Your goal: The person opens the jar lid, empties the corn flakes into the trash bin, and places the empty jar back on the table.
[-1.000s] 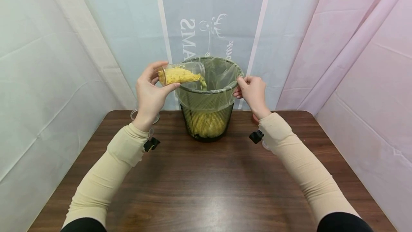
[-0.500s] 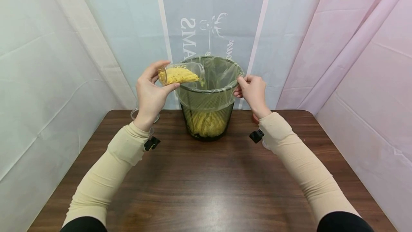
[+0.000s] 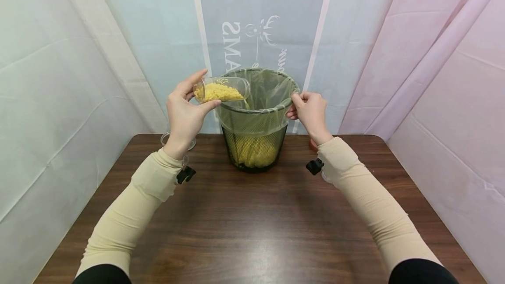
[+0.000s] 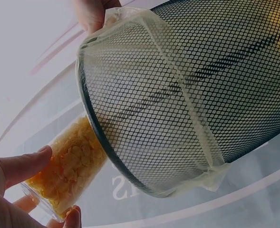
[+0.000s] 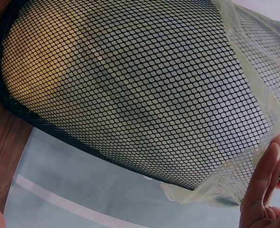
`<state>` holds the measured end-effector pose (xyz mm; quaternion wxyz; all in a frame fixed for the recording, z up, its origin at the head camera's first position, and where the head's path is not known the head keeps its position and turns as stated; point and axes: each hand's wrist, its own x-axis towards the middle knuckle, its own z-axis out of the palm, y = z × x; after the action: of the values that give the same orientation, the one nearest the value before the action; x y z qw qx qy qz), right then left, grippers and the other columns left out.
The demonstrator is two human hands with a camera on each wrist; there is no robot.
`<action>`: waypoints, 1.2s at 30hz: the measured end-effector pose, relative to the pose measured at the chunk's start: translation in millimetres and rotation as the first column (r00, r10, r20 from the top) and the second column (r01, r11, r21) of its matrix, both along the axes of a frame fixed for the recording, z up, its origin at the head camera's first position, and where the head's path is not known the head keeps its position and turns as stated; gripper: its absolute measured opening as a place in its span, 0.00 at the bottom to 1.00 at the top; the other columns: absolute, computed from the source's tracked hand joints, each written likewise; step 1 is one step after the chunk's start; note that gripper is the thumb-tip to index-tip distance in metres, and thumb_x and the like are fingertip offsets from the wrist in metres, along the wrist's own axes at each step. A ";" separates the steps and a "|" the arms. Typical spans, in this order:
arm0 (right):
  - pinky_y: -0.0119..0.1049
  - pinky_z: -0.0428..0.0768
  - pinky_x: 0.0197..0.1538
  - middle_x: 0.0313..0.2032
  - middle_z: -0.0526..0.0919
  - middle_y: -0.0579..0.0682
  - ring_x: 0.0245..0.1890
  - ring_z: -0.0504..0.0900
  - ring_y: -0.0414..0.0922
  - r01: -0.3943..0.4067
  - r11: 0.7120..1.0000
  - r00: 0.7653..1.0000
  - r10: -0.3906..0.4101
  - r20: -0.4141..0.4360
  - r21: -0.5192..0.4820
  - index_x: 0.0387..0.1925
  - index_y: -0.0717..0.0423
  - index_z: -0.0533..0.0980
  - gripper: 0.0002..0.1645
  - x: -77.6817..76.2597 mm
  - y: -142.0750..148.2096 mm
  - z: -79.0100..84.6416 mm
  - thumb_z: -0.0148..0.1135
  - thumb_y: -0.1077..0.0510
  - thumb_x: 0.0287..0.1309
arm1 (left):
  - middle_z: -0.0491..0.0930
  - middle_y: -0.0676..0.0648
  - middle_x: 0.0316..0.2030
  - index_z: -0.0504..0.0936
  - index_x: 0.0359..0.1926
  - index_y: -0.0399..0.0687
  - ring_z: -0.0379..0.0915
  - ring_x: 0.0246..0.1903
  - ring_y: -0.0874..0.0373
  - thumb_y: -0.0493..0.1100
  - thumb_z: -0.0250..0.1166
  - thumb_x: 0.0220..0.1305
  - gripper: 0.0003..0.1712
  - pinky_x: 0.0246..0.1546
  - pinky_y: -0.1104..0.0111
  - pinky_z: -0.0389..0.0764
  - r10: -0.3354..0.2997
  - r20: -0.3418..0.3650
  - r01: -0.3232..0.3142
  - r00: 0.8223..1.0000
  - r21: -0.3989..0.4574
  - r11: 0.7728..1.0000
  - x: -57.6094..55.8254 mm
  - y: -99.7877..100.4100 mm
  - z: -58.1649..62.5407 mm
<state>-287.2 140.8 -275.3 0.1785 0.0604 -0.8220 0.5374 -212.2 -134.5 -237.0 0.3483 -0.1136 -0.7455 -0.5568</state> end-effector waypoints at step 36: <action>0.34 0.83 0.25 0.15 0.81 0.46 0.14 0.81 0.38 -0.003 1.000 1.000 0.003 0.007 -0.001 0.23 0.58 0.78 0.20 4.1 -1.1 1.4 0.47 0.52 0.61 | 0.79 0.45 0.54 0.72 0.63 0.49 0.71 0.44 0.58 0.36 0.76 0.45 0.41 0.52 0.64 0.76 0.058 0.074 -0.058 0.996 -0.002 0.998 25.5 11.9 19.2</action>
<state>-283.2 139.7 -273.9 0.1749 0.0596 -0.8224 0.5381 -186.7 -122.7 -217.8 0.3364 -0.0710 -0.7609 -0.5503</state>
